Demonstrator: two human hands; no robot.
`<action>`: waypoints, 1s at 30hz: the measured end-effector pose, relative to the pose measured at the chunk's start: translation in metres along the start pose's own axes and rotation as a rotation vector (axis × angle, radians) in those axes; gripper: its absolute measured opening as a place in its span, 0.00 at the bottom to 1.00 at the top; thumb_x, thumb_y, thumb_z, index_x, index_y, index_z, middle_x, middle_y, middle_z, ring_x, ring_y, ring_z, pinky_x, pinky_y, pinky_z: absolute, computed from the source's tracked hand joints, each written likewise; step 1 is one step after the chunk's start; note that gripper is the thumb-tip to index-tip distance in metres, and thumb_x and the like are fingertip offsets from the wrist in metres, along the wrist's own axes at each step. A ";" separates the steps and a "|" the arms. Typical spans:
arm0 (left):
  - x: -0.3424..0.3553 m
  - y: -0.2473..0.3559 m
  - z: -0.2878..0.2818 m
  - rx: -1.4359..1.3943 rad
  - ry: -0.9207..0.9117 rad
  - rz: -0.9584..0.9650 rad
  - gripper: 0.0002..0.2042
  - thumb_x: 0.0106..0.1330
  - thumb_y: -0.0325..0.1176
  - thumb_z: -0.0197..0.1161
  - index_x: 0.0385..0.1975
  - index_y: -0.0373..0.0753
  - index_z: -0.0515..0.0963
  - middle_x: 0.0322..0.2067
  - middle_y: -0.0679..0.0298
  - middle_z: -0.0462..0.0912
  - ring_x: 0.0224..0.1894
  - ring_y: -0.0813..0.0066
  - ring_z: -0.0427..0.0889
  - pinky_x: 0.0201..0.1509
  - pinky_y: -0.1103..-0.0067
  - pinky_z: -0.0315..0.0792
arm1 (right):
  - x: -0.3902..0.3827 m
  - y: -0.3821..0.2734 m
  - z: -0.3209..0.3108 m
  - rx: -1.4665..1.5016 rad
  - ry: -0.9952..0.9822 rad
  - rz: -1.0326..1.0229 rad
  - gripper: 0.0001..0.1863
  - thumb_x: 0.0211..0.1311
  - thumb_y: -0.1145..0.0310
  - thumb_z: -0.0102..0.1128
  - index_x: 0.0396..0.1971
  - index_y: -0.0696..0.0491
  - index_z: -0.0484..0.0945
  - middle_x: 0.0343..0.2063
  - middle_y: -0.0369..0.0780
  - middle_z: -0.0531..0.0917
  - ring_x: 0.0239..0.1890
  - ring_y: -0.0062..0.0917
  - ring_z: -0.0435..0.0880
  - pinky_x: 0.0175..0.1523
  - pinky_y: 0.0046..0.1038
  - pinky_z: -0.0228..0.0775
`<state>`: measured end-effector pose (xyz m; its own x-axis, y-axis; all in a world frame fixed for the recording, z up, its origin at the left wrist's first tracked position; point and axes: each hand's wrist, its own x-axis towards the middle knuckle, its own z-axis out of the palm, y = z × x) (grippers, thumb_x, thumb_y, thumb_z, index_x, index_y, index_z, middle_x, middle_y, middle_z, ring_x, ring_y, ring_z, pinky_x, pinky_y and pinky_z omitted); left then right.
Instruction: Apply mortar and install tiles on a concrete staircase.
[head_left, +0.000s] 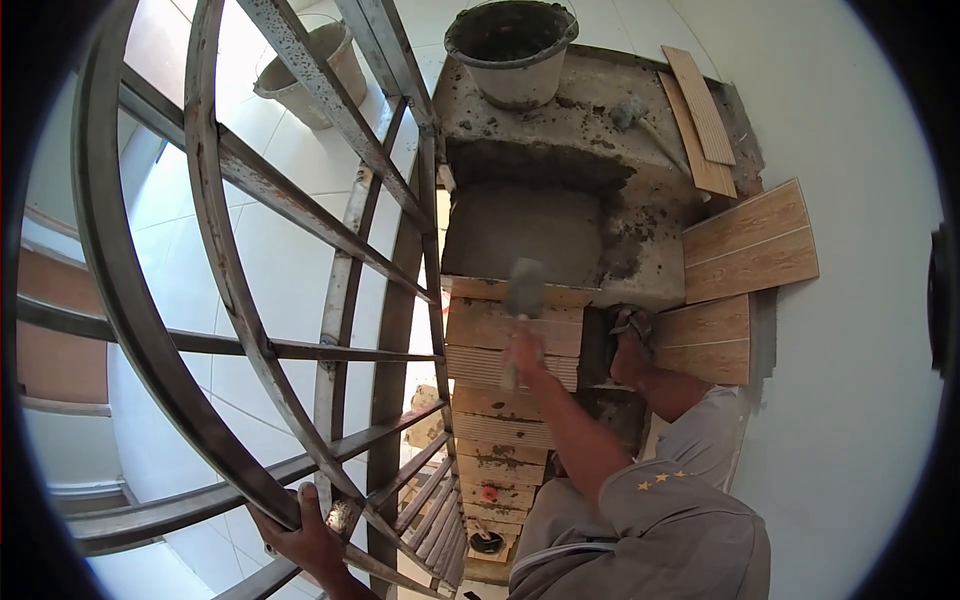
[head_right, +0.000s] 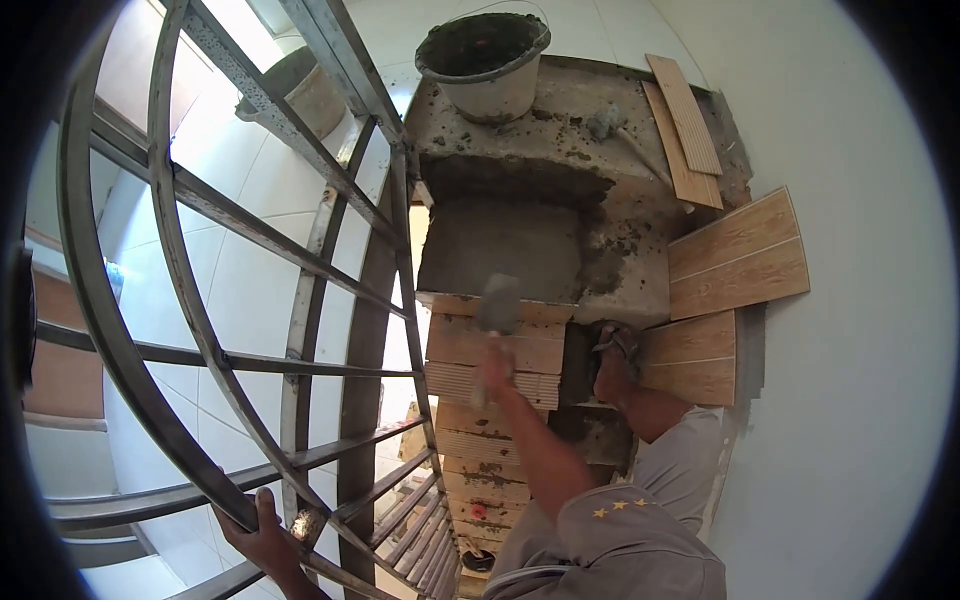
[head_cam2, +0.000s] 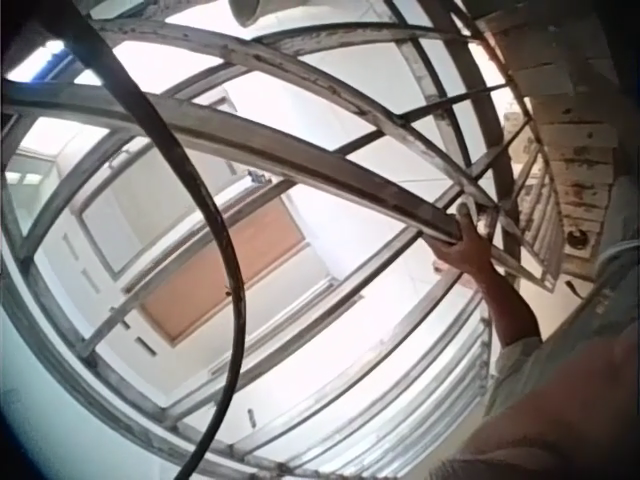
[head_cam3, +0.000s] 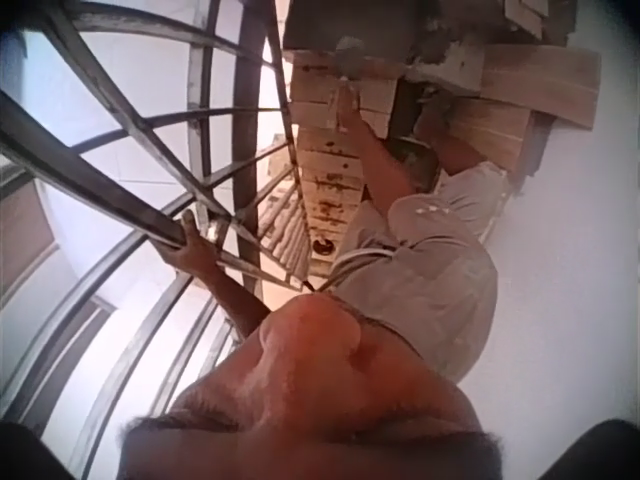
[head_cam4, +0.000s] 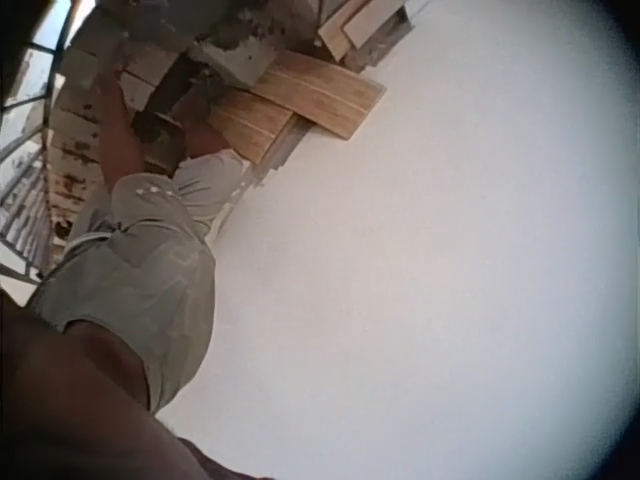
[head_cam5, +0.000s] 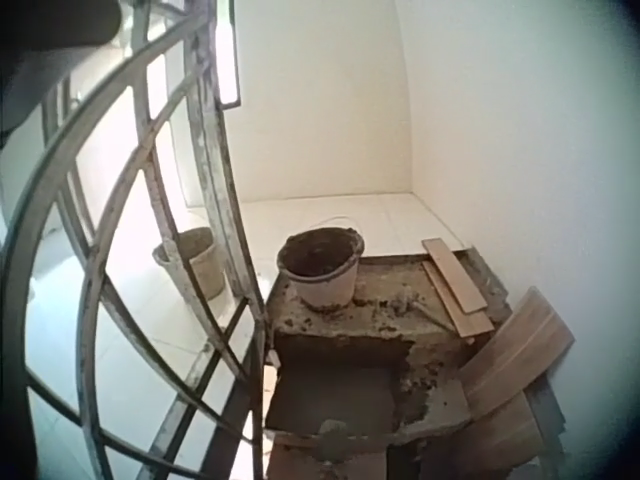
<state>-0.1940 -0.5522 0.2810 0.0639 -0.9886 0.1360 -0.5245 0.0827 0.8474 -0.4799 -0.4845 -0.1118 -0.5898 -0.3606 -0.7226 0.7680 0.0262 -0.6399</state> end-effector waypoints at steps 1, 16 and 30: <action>-0.001 0.004 0.007 -0.016 -0.022 0.006 0.37 0.57 0.19 0.70 0.67 0.27 0.60 0.38 0.60 0.76 0.36 0.75 0.76 0.41 0.80 0.73 | 0.011 0.005 0.003 0.087 -0.087 -0.005 0.32 0.71 0.38 0.46 0.38 0.57 0.77 0.21 0.37 0.74 0.19 0.27 0.75 0.30 0.39 0.73; 0.007 -0.022 -0.002 0.042 -0.012 0.099 0.37 0.58 0.29 0.73 0.65 0.26 0.62 0.41 0.58 0.77 0.38 0.74 0.76 0.41 0.79 0.72 | -0.057 -0.037 -0.120 -1.138 0.238 -0.469 0.31 0.70 0.43 0.46 0.48 0.60 0.77 0.43 0.57 0.82 0.49 0.52 0.80 0.53 0.49 0.70; 0.004 -0.018 0.000 -0.020 -0.003 -0.022 0.39 0.56 0.22 0.72 0.68 0.26 0.59 0.43 0.57 0.76 0.39 0.72 0.77 0.44 0.78 0.74 | 0.030 -0.137 -0.079 -1.612 -0.270 -0.532 0.23 0.68 0.50 0.51 0.41 0.57 0.81 0.41 0.52 0.83 0.47 0.51 0.81 0.52 0.47 0.71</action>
<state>-0.1845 -0.5576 0.2660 0.0730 -0.9906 0.1159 -0.5058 0.0634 0.8603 -0.6222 -0.4257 -0.0666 -0.4918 -0.7695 -0.4075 -0.5889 0.6387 -0.4952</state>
